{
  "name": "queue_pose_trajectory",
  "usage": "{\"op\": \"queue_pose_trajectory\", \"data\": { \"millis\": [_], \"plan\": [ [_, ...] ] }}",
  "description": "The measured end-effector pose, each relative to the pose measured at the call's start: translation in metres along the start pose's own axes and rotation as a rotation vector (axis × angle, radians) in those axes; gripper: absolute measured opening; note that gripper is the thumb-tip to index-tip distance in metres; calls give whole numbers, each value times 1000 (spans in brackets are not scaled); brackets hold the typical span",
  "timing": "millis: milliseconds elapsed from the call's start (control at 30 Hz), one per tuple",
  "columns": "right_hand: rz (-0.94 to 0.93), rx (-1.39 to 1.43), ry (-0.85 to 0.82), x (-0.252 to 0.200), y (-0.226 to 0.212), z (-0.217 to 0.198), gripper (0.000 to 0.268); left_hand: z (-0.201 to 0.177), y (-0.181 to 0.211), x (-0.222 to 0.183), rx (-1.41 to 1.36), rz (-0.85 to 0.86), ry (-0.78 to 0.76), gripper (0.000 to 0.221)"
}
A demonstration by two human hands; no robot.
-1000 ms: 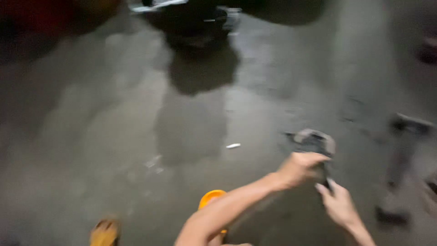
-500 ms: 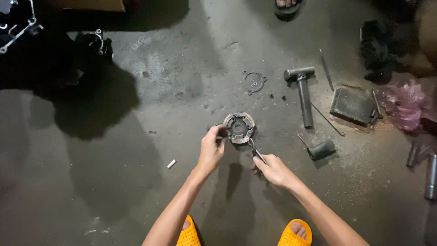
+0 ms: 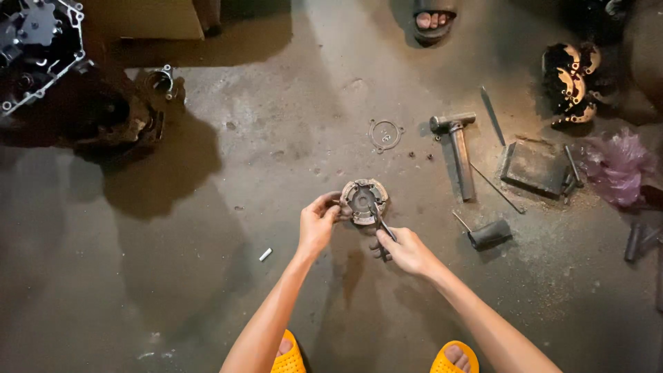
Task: The person sits on the floor of a motorcycle repair shop and works on a clutch hub assembly, using pliers to grip and pull components from the hub and repositioning the part repeatedly. They briefly set the hub aside to handle a small metal piece on a block, then resume working on the hub with pliers.
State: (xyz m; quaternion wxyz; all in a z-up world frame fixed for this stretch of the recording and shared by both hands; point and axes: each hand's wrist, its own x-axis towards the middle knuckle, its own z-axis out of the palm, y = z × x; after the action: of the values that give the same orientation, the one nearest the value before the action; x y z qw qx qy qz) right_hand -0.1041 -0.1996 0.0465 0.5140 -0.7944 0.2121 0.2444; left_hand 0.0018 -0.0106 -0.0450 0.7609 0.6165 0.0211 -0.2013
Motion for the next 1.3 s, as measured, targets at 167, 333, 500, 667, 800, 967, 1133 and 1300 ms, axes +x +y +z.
{"op": "queue_pose_trajectory", "data": {
  "millis": [167,333,500,667,800,967,1133,1300],
  "plan": [
    [-17,-5,5,9,21,3,47,-5,2,-3,-18,-33,-27,18],
    [-4,-16,-30,5,10,5,46,-13,-31,6,201,110,8,16],
    [-16,-24,-29,-4,-4,4,44,5,7,-8,166,88,-19,22],
    [-23,-42,-97,-3,2,5,46,7,9,-7,107,23,-45,19],
    [-40,-72,-111,-5,-7,5,43,5,8,-6,105,1,-57,20],
    [-47,-74,-130,-7,-7,3,45,7,10,-10,-121,-50,-58,23],
    [-59,-77,-140,-11,-12,4,44,11,20,-14,-183,-172,11,24],
    [-50,-64,-138,-12,-16,4,43,14,23,-16,-166,-197,2,27]
  ]
}}
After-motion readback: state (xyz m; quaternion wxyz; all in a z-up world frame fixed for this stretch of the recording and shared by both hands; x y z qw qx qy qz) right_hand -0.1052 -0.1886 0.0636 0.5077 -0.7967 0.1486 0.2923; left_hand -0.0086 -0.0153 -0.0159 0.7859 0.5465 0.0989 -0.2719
